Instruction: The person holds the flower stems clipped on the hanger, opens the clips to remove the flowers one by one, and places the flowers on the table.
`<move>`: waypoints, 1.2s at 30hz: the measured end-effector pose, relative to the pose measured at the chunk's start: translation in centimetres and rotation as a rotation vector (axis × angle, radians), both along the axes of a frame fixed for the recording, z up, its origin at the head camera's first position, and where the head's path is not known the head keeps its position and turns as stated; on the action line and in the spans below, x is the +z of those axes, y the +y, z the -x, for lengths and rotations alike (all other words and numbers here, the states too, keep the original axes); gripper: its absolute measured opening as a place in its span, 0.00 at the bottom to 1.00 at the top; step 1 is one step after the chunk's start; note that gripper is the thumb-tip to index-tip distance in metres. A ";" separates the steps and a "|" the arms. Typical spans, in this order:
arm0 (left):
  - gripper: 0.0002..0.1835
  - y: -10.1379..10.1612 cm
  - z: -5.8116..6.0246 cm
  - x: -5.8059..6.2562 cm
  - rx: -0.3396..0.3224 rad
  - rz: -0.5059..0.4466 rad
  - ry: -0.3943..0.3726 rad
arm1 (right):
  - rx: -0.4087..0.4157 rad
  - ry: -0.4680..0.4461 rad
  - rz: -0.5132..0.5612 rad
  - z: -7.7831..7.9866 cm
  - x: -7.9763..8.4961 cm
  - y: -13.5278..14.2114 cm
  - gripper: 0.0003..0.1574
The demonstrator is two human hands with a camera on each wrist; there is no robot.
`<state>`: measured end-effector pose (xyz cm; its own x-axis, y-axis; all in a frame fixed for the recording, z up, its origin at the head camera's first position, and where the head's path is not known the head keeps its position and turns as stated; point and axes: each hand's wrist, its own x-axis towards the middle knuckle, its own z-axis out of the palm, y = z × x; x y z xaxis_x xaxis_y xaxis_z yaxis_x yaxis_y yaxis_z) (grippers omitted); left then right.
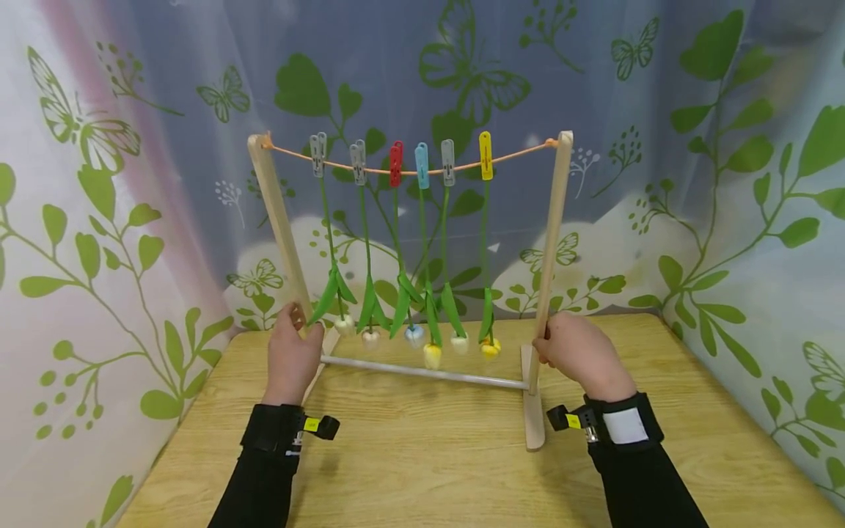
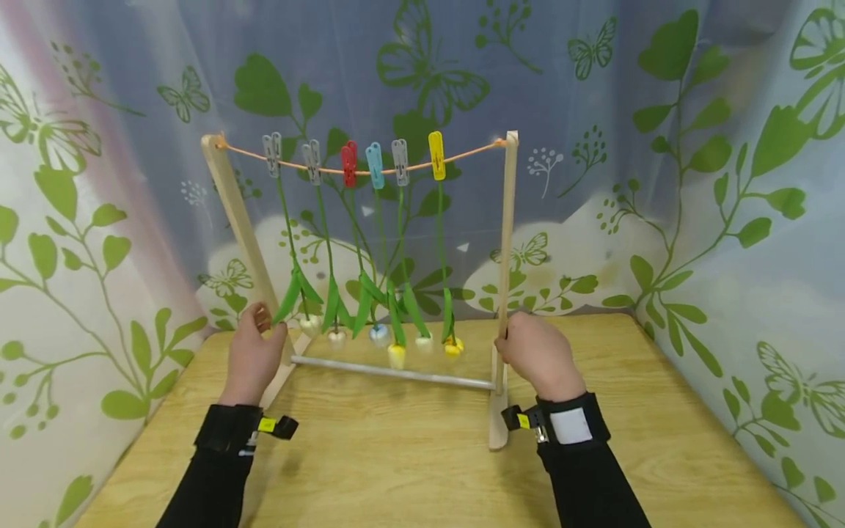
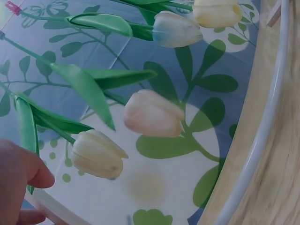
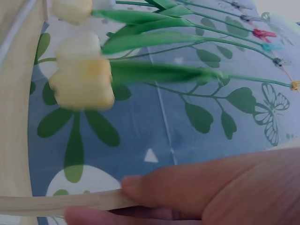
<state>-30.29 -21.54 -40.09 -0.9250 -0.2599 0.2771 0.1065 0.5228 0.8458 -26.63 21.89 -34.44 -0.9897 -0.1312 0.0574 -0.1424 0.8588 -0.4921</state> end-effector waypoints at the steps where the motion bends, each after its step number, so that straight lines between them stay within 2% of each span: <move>1: 0.36 0.0 -0.1 0.0 0.006 -0.004 0.001 | -0.006 0.008 0.006 0.2 -0.1 0.1 0.15; 8: 0.24 -0.1 0.0 0.4 0.060 0.014 0.022 | -0.052 0.061 -0.006 1.3 -1.2 0.2 0.20; 12: 0.20 -0.1 -0.2 0.6 0.061 0.002 0.013 | -0.061 0.098 -0.016 1.9 -2.1 0.1 0.21; 16: 0.16 0.0 -0.6 1.0 0.068 0.030 0.005 | -0.066 0.146 0.016 2.4 -2.8 0.2 0.21; 20: 0.13 0.5 -1.0 1.6 0.079 0.140 0.024 | -0.095 0.156 0.071 2.9 -3.4 0.3 0.27; 26: 0.10 1.6 -2.4 3.1 0.039 0.424 0.072 | -0.144 0.184 0.076 3.6 -4.1 0.6 0.39; 30: 0.10 2.1 -3.8 4.2 -0.014 0.517 0.031 | -0.157 0.163 0.111 4.1 -4.6 0.9 0.44; 36: 0.17 3.0 -5.9 5.7 -0.085 0.663 -0.036 | -0.152 0.133 0.169 4.9 -5.2 1.9 0.45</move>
<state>-24.41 -18.55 -34.35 -0.9464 0.0291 0.3218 0.1482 0.9241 0.3523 -31.53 23.74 -39.69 -0.9796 0.0411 0.1965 -0.0908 0.7822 -0.6164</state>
